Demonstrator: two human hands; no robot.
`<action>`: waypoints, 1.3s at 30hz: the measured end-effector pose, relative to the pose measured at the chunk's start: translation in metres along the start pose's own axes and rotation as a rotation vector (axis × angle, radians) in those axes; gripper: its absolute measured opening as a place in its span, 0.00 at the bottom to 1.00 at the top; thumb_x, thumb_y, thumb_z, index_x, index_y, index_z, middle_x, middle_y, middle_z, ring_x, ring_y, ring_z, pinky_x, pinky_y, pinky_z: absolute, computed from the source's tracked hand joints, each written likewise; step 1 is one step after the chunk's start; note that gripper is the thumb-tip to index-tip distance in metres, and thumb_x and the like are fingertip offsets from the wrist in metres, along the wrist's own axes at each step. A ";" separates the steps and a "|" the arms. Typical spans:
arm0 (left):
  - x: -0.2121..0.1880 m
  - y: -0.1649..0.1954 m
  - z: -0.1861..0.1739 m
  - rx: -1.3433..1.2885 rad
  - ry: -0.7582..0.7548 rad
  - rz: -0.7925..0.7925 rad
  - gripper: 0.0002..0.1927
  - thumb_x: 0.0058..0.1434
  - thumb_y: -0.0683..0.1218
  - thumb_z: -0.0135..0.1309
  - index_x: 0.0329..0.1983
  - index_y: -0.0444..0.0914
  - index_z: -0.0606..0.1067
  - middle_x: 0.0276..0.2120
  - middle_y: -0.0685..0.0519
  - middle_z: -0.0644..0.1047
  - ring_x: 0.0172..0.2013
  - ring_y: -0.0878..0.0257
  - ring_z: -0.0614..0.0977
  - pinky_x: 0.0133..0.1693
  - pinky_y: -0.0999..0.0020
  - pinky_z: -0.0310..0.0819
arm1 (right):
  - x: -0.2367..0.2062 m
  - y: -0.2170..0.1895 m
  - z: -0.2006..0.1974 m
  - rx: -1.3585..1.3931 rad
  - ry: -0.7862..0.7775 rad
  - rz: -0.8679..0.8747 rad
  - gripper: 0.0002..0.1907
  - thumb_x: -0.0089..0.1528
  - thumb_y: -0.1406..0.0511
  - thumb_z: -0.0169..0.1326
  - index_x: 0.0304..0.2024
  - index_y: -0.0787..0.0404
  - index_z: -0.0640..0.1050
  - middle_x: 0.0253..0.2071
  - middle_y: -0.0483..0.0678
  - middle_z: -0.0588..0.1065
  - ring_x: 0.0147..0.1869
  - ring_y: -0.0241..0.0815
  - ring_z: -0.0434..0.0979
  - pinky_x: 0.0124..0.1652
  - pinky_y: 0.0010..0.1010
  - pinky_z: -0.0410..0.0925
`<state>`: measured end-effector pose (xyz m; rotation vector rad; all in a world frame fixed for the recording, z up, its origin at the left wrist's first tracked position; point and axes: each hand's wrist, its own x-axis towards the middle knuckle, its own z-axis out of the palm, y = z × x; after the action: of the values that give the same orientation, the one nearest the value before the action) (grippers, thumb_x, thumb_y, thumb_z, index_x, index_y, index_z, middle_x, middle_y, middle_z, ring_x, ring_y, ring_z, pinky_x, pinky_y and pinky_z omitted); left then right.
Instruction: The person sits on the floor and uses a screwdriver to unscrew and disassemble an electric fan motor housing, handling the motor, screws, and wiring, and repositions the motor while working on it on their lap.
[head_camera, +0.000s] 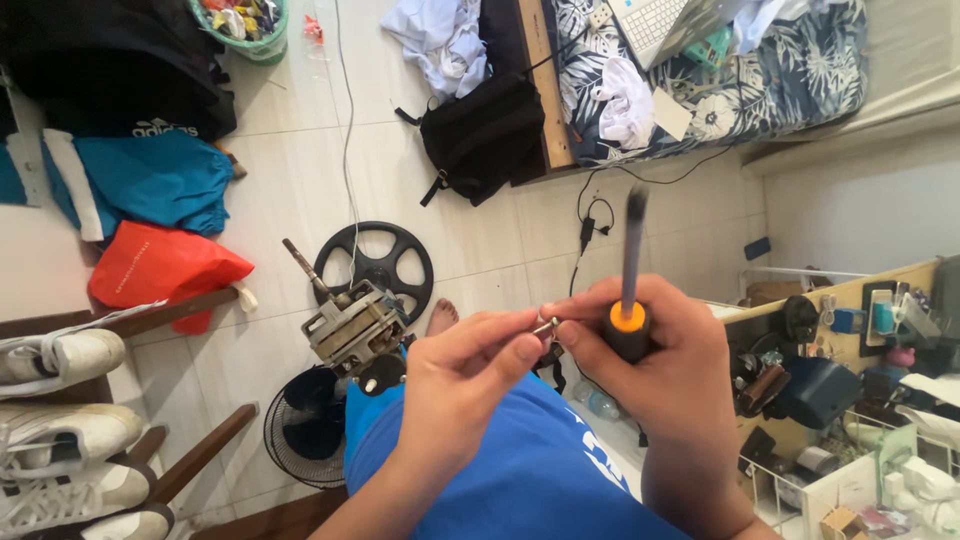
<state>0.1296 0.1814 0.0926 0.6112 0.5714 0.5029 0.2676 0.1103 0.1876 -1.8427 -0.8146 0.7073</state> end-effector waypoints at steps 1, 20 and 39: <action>0.002 -0.003 0.000 -0.114 0.004 -0.076 0.13 0.64 0.37 0.58 0.51 0.27 0.80 0.43 0.47 0.84 0.43 0.63 0.84 0.49 0.71 0.80 | -0.001 0.001 0.000 -0.048 -0.014 -0.076 0.11 0.59 0.77 0.63 0.44 0.68 0.77 0.40 0.52 0.84 0.43 0.35 0.85 0.45 0.24 0.77; 0.002 -0.012 -0.001 -0.226 -0.050 -0.168 0.15 0.61 0.38 0.59 0.51 0.27 0.79 0.45 0.43 0.84 0.43 0.58 0.87 0.48 0.63 0.83 | -0.021 0.026 -0.004 -0.084 0.074 -0.116 0.15 0.58 0.77 0.65 0.45 0.67 0.76 0.40 0.52 0.83 0.45 0.36 0.85 0.45 0.26 0.78; -0.018 -0.028 0.039 -0.213 -0.131 -0.411 0.13 0.62 0.39 0.61 0.49 0.28 0.81 0.36 0.46 0.84 0.35 0.60 0.86 0.43 0.65 0.83 | -0.064 0.062 -0.059 0.343 0.054 0.091 0.15 0.61 0.75 0.62 0.49 0.67 0.74 0.42 0.53 0.80 0.44 0.36 0.81 0.43 0.26 0.74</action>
<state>0.1478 0.1361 0.1071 0.3086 0.4949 0.1319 0.2873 0.0095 0.1596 -1.5872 -0.5381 0.7980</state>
